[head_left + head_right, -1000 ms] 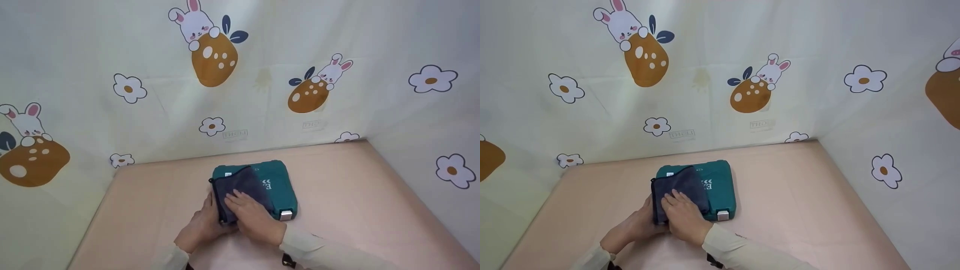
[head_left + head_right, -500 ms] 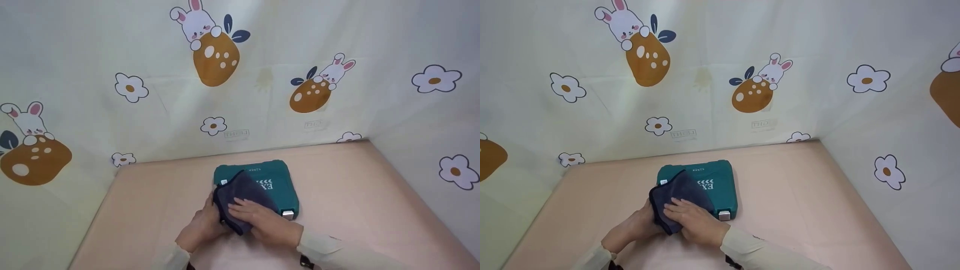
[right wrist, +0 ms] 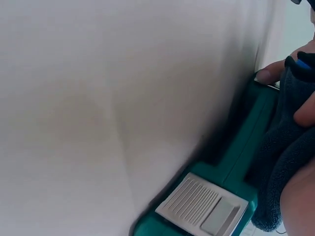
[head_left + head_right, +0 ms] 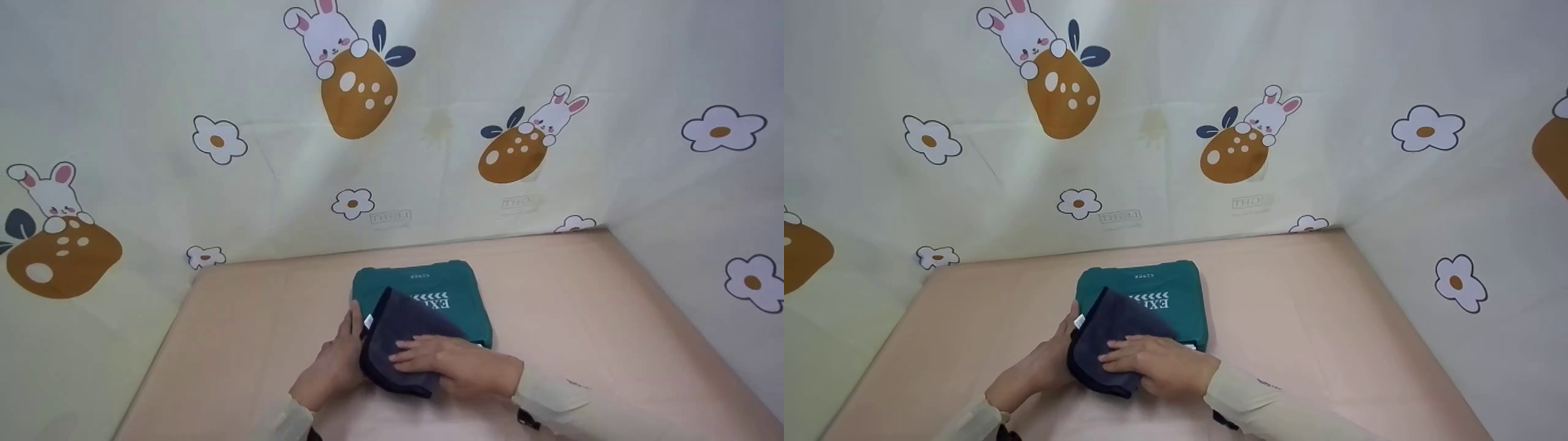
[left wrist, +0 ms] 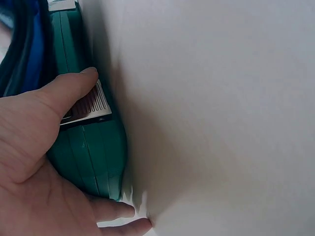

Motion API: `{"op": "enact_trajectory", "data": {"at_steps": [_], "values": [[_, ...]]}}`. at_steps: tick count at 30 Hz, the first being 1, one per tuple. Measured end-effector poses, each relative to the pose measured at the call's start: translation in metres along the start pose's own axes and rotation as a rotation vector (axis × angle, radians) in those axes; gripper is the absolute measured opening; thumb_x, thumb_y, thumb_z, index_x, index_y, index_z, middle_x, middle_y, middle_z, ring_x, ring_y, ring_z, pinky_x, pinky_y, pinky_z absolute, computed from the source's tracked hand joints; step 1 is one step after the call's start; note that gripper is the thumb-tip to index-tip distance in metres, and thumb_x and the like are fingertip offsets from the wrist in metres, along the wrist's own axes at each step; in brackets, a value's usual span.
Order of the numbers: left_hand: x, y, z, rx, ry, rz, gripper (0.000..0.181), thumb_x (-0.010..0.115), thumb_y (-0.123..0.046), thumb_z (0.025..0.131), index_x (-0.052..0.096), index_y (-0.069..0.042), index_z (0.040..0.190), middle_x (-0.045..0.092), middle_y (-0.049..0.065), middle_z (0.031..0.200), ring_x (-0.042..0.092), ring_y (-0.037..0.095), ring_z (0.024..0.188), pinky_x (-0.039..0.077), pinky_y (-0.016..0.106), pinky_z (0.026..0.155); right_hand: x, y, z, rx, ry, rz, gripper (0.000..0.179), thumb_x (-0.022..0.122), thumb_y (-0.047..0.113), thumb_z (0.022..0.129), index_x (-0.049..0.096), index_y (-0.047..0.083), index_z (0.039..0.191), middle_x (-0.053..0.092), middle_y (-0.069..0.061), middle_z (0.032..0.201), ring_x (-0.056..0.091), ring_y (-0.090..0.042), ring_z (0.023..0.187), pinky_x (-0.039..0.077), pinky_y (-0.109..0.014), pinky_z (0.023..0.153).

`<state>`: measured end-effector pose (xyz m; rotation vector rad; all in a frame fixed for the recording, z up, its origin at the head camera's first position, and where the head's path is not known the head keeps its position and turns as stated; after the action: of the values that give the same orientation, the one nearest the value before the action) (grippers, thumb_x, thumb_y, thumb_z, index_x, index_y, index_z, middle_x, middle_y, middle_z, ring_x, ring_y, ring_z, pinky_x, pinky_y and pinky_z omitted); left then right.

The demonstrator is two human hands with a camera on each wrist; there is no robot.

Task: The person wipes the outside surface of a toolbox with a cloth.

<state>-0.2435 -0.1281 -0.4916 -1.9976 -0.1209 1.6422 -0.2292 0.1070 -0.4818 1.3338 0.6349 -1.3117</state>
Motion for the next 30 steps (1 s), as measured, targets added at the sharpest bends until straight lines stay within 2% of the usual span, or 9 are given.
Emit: {"op": "enact_trajectory", "data": {"at_steps": [5, 8, 12, 15, 18, 22, 24, 30], "values": [[0.000, -0.001, 0.000, 0.020, -0.018, 0.002, 0.099, 0.070, -0.016, 0.093, -0.002, 0.008, 0.158, 0.014, 0.035, 0.160, 0.031, 0.047, 0.141, 0.036, 0.067, 0.101, 0.000, 0.001, -0.005, -0.037, 0.020, -0.062, 0.072, 0.062, -0.020, 0.076, 0.061, 0.010, 0.142, 0.054, 0.001, 0.147, 0.036, -0.015, 0.144, 0.026, -0.038, 0.115], [0.001, -0.001, 0.000, 0.022, -0.025, 0.007, 0.100, 0.070, -0.013, 0.092, -0.002, 0.008, 0.158, 0.014, 0.035, 0.160, 0.032, 0.047, 0.141, 0.037, 0.067, 0.100, 0.000, 0.001, -0.007, -0.049, 0.030, -0.089, 0.069, 0.067, -0.019, 0.078, 0.062, 0.010, 0.141, 0.055, 0.001, 0.146, 0.036, -0.014, 0.143, 0.027, -0.038, 0.115], [0.000, -0.001, 0.002, 0.009, -0.015, -0.005, 0.111, 0.077, -0.028, 0.089, -0.003, 0.002, 0.160, 0.012, 0.036, 0.159, 0.034, 0.049, 0.139, 0.036, 0.067, 0.101, -0.003, 0.002, -0.007, -0.058, 0.049, -0.123, 0.066, 0.073, -0.016, 0.080, 0.063, 0.010, 0.140, 0.057, 0.003, 0.144, 0.037, -0.012, 0.142, 0.028, -0.036, 0.114], [-0.001, -0.002, 0.003, -0.004, 0.011, -0.019, 0.120, 0.082, -0.038, 0.085, -0.004, -0.002, 0.161, 0.007, 0.036, 0.160, 0.030, 0.051, 0.141, 0.035, 0.067, 0.102, -0.005, 0.003, -0.007, -0.065, 0.067, -0.154, 0.059, 0.073, -0.013, 0.082, 0.066, 0.011, 0.136, 0.059, 0.004, 0.141, 0.040, -0.011, 0.141, 0.029, -0.036, 0.114], [-0.002, -0.003, 0.003, -0.014, 0.041, -0.024, 0.124, 0.083, -0.040, 0.083, -0.006, -0.004, 0.162, -0.001, 0.033, 0.162, 0.023, 0.050, 0.144, 0.035, 0.066, 0.103, -0.008, 0.004, -0.009, -0.071, 0.083, -0.199, 0.049, 0.073, -0.009, 0.087, 0.070, 0.011, 0.131, 0.062, 0.004, 0.137, 0.043, -0.011, 0.138, 0.030, -0.035, 0.113], [-0.005, -0.004, 0.002, -0.002, 0.053, -0.014, 0.128, 0.084, -0.047, 0.081, -0.006, -0.004, 0.162, -0.008, 0.031, 0.163, 0.022, 0.049, 0.145, 0.041, 0.064, 0.098, -0.014, 0.004, -0.014, -0.068, 0.092, -0.267, 0.037, 0.072, -0.004, 0.091, 0.074, 0.013, 0.124, 0.066, 0.006, 0.130, 0.047, -0.009, 0.135, 0.032, -0.033, 0.112], [-0.006, -0.004, 0.002, 0.000, 0.061, -0.012, 0.128, 0.081, -0.052, 0.081, -0.006, -0.005, 0.162, -0.010, 0.030, 0.163, 0.025, 0.049, 0.144, 0.042, 0.064, 0.097, -0.017, 0.004, -0.017, -0.053, 0.091, -0.276, 0.034, 0.072, -0.003, 0.091, 0.075, 0.013, 0.121, 0.068, 0.007, 0.127, 0.049, -0.008, 0.133, 0.033, -0.032, 0.112], [-0.008, -0.003, 0.003, -0.004, 0.075, -0.029, 0.114, 0.069, -0.050, 0.085, -0.005, -0.012, 0.164, -0.012, 0.027, 0.164, 0.042, 0.049, 0.132, 0.041, 0.064, 0.099, -0.023, 0.003, -0.027, -0.017, 0.067, -0.246, 0.033, 0.071, -0.004, 0.090, 0.076, 0.013, 0.118, 0.070, 0.006, 0.123, 0.053, -0.009, 0.129, 0.038, -0.034, 0.108]]}}
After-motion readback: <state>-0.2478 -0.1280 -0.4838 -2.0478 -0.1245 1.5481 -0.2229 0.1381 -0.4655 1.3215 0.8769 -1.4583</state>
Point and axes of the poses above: each hand's wrist, its own z-axis towards the middle knuckle, its own x-axis out of the palm, y = z × x, the point moved 2 cm from there along z, towards the middle knuckle
